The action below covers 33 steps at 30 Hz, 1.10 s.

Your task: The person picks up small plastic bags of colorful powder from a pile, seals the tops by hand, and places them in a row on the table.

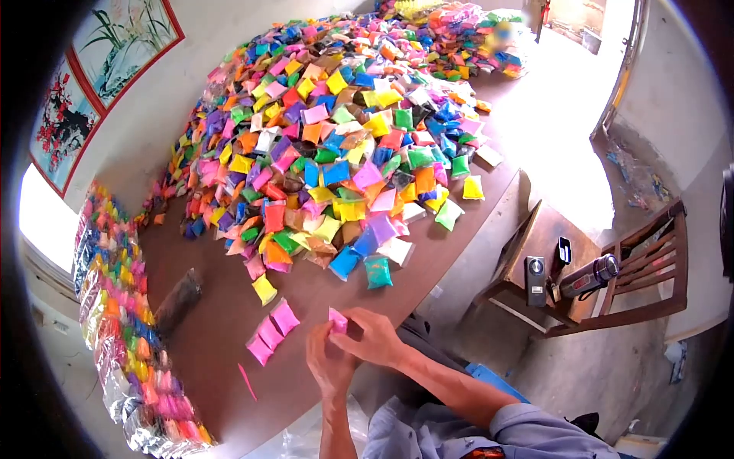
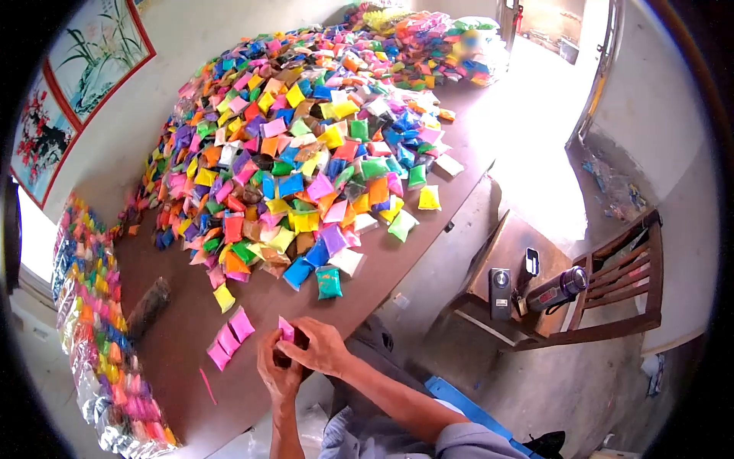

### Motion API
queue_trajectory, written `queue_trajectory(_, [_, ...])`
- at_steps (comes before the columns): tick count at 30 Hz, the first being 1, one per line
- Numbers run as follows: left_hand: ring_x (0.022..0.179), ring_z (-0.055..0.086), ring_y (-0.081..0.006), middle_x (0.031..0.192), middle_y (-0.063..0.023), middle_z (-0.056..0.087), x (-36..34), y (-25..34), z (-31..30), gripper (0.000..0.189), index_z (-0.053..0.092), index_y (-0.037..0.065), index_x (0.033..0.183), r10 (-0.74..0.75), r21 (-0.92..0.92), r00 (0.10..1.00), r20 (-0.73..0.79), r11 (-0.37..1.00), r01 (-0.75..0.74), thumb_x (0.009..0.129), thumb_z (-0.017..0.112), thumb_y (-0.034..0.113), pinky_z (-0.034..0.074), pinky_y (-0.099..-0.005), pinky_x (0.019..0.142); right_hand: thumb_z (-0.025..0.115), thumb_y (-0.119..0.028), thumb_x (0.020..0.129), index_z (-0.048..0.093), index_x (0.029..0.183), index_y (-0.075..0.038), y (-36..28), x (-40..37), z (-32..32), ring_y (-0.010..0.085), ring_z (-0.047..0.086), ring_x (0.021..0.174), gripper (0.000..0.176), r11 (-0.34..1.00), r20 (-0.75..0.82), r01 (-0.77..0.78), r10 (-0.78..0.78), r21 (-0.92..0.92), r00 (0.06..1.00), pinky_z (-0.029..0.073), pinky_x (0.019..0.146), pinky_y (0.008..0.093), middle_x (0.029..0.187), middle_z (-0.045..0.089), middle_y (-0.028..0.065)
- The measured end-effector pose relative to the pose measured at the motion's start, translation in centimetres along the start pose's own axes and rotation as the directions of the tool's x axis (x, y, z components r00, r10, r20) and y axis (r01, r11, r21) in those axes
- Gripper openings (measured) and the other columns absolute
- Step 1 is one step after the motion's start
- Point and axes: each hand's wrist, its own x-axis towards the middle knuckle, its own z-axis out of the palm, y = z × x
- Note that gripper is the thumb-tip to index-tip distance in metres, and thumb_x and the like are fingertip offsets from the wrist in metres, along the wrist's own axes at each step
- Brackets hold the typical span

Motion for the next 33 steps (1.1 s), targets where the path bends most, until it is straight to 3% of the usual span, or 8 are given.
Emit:
queue_trajectory(2, [0.108, 0.067, -0.0327, 0.118, -0.0173, 0.068, -0.8, -1.2, -0.1, 0.042, 0.066, 0.002, 0.123, -0.014, 0.009, 0.999, 0.032, 1.0, 0.014, 0.085, 0.081, 0.012, 0.053, -0.0395, 0.095, 0.076, -0.026, 0.093, 0.073, 0.117, -0.006, 0.5, -0.1, 0.1, 0.0316, 0.072, 0.095, 0.032, 0.993, 0.033, -0.102, 0.1, 0.06, 0.994, 0.057, 0.082, 0.0383, 0.106, 0.073, 0.0134])
queue_trajectory(5, [0.112, 0.066, -0.025, 0.119, -0.0151, 0.068, -1.5, -1.9, -0.3, 0.04, 0.065, 0.0, 0.128, -0.308, -0.438, 0.951, 0.039, 0.85, 0.293, 0.093, 0.073, 0.018, 0.052, -0.0379, 0.098, 0.07, -0.021, 0.096, 0.073, 0.119, -0.006, 0.4, 0.1, -0.3, 0.0323, 0.071, 0.1, 0.027, 0.998, 0.038, -0.012, 0.01, 0.054, 0.999, 0.056, 0.085, 0.0393, 0.111, 0.072, 0.0139])
queue_trajectory(10, [0.097, 0.066, -0.0215, 0.105, -0.0139, 0.071, -0.3, -0.9, -1.0, 0.033, 0.069, 0.0, 0.123, -0.279, -0.311, 0.954, 0.111, 0.902, 0.3, 0.098, 0.067, 0.022, 0.053, -0.0366, 0.088, 0.067, -0.025, 0.099, 0.069, 0.129, -0.007, 1.2, 0.2, -0.3, 0.0348, 0.069, 0.097, 0.035, 0.996, 0.11, 0.006, -0.016, 0.089, 0.994, 0.055, 0.086, 0.0427, 0.107, 0.071, 0.0161])
queue_trajectory(13, [0.088, 0.061, -0.0146, 0.096, -0.0045, 0.069, -0.2, -0.2, -1.1, 0.022, 0.07, -0.002, 0.111, -0.342, -0.252, 0.934, 0.099, 0.9, 0.356, 0.101, 0.063, 0.016, 0.049, -0.0319, 0.079, 0.067, -0.028, 0.099, 0.067, 0.129, -0.007, 1.0, 0.2, -0.4, 0.0349, 0.07, 0.098, 0.037, 0.992, 0.114, -0.043, 0.029, 0.122, 0.993, 0.055, 0.086, 0.0417, 0.108, 0.072, 0.0167])
queue_trajectory(21, [0.077, 0.054, -0.0121, 0.082, -0.004, 0.062, -0.2, -0.7, -0.7, 0.022, 0.07, -0.001, 0.103, -0.222, -0.079, 0.972, -0.074, 0.973, 0.216, 0.103, 0.064, 0.02, 0.046, -0.0309, 0.069, 0.07, -0.032, 0.098, 0.068, 0.119, -0.005, 0.3, 0.2, -0.3, 0.0356, 0.071, 0.09, 0.034, 0.98, 0.136, -0.171, 0.157, 0.104, 0.978, 0.056, 0.078, 0.0392, 0.102, 0.072, 0.0167])
queue_trajectory(24, [0.079, 0.053, -0.0087, 0.085, 0.0014, 0.061, -0.3, -1.6, -0.8, 0.019, 0.071, 0.001, 0.101, -0.286, -0.265, 0.958, 0.024, 0.922, 0.282, 0.103, 0.065, 0.02, 0.045, -0.0275, 0.069, 0.071, -0.028, 0.097, 0.069, 0.116, -0.005, 0.6, 0.2, 0.0, 0.036, 0.071, 0.091, 0.03, 0.945, 0.146, -0.264, 0.238, 0.193, 0.96, 0.056, 0.078, 0.041, 0.102, 0.072, 0.0171])
queue_trajectory(27, [0.08, 0.058, -0.0106, 0.087, -0.003, 0.068, -0.2, -0.8, -0.5, 0.019, 0.075, 0.0, 0.105, -0.35, -0.383, 0.936, -0.018, 0.868, 0.317, 0.102, 0.067, 0.017, 0.048, -0.0286, 0.072, 0.071, -0.023, 0.095, 0.07, 0.114, -0.004, 1.4, -0.1, 0.1, 0.0369, 0.071, 0.094, 0.027, 0.989, 0.177, -0.117, 0.1, 0.088, 0.979, 0.056, 0.08, 0.0429, 0.103, 0.072, 0.0174])
queue_trajectory(33, [0.077, 0.052, -0.0073, 0.084, 0.0039, 0.061, -0.1, -1.1, -0.8, 0.02, 0.071, 0.003, 0.097, -0.316, -0.282, 0.949, -0.023, 0.912, 0.297, 0.104, 0.066, 0.021, 0.043, -0.0262, 0.067, 0.069, -0.026, 0.096, 0.071, 0.111, -0.004, 0.1, 0.3, -0.7, 0.0375, 0.07, 0.097, 0.027, 0.988, 0.204, -0.107, 0.083, 0.108, 0.976, 0.056, 0.083, 0.044, 0.104, 0.072, 0.0176])
